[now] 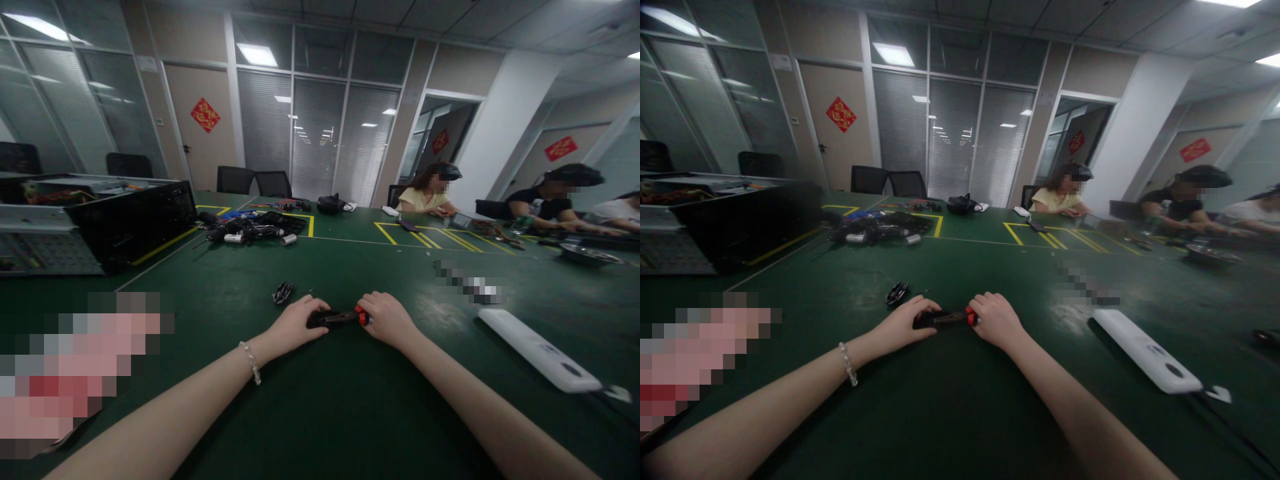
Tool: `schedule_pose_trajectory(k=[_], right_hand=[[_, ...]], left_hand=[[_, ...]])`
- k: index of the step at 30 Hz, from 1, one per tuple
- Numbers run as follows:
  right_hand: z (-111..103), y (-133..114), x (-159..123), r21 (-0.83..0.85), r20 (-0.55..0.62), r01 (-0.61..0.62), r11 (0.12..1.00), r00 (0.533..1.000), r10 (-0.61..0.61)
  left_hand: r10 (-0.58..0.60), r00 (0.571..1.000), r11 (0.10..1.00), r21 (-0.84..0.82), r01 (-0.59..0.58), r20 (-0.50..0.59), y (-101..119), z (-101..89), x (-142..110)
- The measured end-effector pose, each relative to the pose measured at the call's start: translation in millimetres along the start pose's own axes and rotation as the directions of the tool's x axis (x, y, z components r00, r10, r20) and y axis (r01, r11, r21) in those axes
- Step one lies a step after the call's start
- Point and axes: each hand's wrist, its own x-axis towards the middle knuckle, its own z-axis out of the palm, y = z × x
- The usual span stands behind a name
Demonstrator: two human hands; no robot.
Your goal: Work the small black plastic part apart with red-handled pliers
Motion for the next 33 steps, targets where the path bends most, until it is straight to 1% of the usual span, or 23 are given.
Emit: schedule_pose_trajectory(k=[3, 12, 21, 33], right_hand=[[0.6, 0.5, -0.1, -0.003, -0.006, 0.001, 1.0, 1.0, -0.001], [-1.2, -1.3, 0.0, 0.006, -0.001, 0.004, 1.0, 1.0, -0.004], [-1.1, -1.1, 0.3, -0.002, 0.022, -0.005, 1.0, 1.0, 0.005], [-2.8, -1.6, -0.1, 0.02, 0.014, 0.0, 1.0, 1.0, 0.0]], left_hand=[[-0.016, 1.0, 1.0, 0.0, 0.016, -0.011, 0.2, -0.4, -0.3], [-0.022, 1.0, 1.0, -0.005, 0.022, 0.002, -0.8, 0.5, 0.5], [0.003, 1.0, 1.0, 0.022, -0.003, -0.002, -1.3, 1.5, 0.8], [0.025, 1.0, 1.0, 0.013, -0.025, -0.002, -3.1, 1.9, 1.3]])
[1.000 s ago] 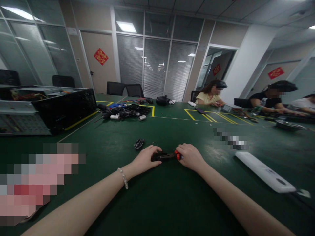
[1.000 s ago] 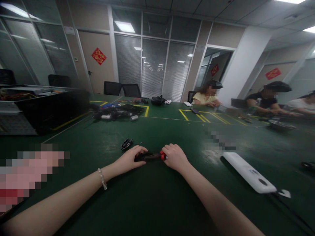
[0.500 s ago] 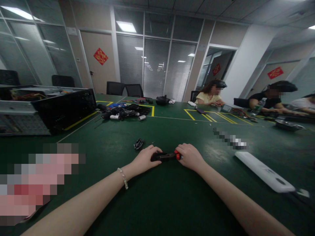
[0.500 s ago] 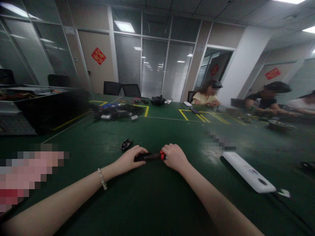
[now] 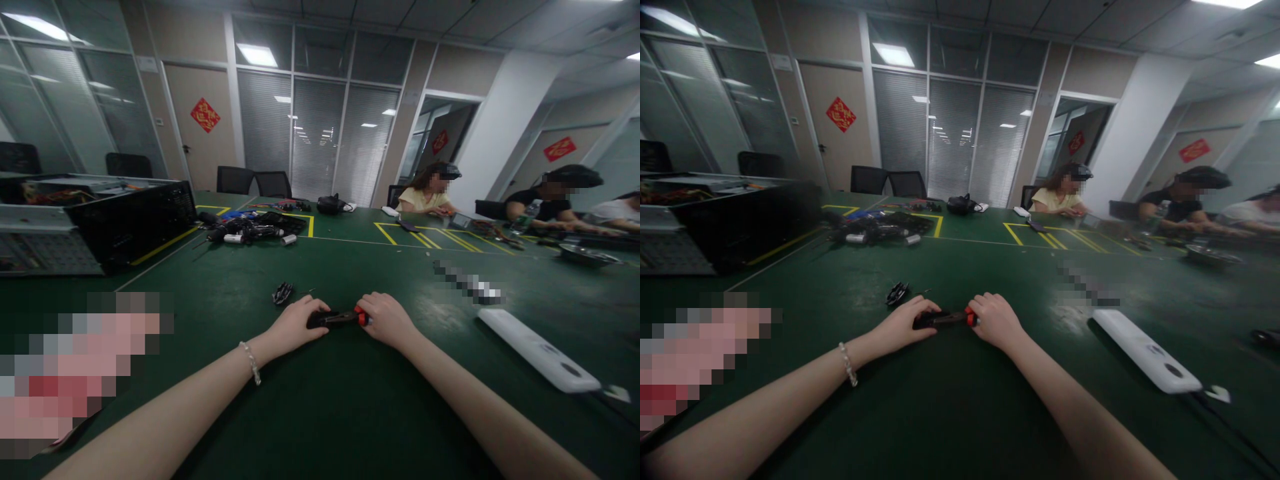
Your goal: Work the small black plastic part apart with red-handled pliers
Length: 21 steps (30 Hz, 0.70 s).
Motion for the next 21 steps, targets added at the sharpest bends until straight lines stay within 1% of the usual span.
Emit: schedule_pose_trajectory(k=[8, 17, 21], right_hand=[[0.5, 0.2, -0.9, 0.003, -0.012, -0.001, 1.0, 1.0, 0.001], [1.8, 1.0, 0.0, -0.008, -0.011, -0.002, 1.0, 1.0, 0.002], [2.6, 1.9, -1.9, 0.0, -0.014, -0.001, 1.0, 1.0, 0.001]], left_hand=[[0.006, 1.0, 1.0, -0.012, -0.006, -0.001, -3.9, 0.8, 0.0], [0.007, 1.0, 1.0, -0.009, -0.007, -0.006, -2.2, 0.8, -0.4], [0.01, 1.0, 1.0, -0.003, -0.01, -0.013, -6.0, 0.2, 0.3]])
